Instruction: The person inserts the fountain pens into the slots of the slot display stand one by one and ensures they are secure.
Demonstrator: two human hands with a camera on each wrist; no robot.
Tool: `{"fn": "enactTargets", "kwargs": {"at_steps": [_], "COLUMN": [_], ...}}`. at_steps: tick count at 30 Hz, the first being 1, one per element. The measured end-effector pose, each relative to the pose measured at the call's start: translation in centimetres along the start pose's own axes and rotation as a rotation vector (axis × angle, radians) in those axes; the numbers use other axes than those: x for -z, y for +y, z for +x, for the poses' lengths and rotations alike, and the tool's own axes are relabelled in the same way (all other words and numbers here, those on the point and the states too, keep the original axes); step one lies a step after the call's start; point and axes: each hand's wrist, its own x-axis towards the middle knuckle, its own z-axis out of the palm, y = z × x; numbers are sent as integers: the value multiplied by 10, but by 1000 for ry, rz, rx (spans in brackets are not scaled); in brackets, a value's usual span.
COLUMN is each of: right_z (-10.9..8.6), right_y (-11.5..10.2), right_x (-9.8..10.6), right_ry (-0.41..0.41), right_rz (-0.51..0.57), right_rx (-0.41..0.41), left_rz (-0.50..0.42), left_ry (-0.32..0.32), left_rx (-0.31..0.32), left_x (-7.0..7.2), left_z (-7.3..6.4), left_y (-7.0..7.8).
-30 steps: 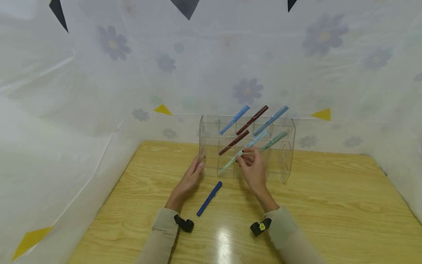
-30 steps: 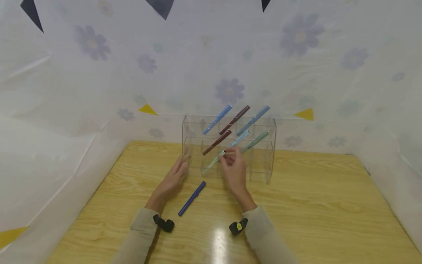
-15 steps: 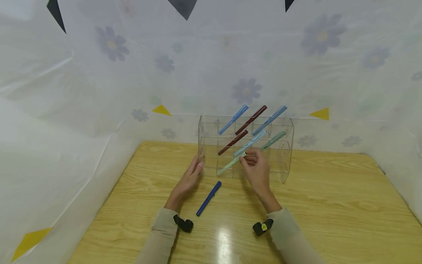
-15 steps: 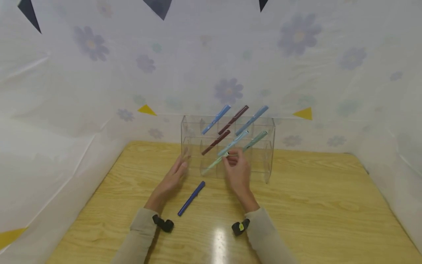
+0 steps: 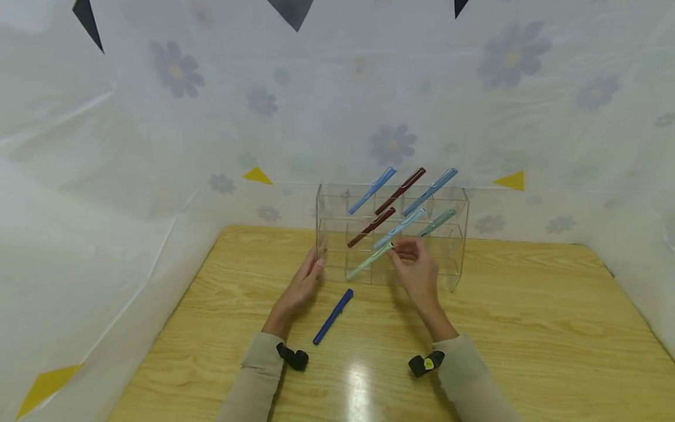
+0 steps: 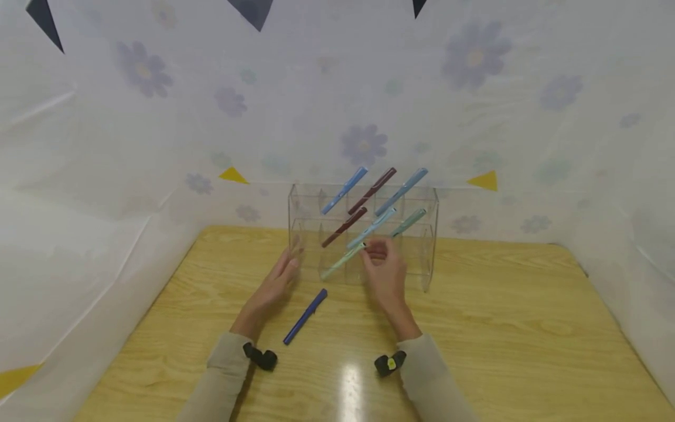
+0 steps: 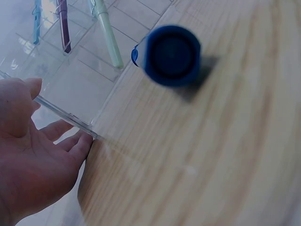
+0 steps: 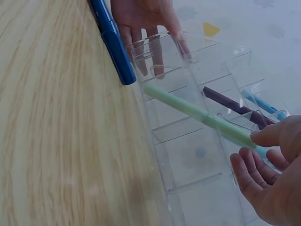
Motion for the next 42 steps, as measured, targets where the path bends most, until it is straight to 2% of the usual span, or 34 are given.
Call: {"fn": "enactTargets", "kwargs": {"at_steps": [7,18,19,25,26,34,38,42], "right_z": [-5,-22,-24,-35,-37,-50,-56,-60], "right_y": [-8,-10,-10,-10,-10,-1,4,7], "right_x": [5,-3,-4,-11,-13,-29,-36,-41], "right_ry": [-18,-191,-210,-330,-352,-513,-587,-629], "right_rz": [46,198,202,190,192,229,210,150], "right_rx": [10,-19,-23,-59,-61,-86,-69,-8], "left_rz": [-1,-6,-14,-23,-17,-7,-15,-25], "left_ry": [-6,-7,-17,-24,-15,-9,2,9], "left_rx": [12,-5,-2,-7,-14,-13,11,20], "left_x": [1,1,2,1,1,-1,-1,-2], "left_z": [0,-1,-2,-2,-1,-2,-2,-2], "left_y": [1,-1,4,4,0,3,1,1]}}
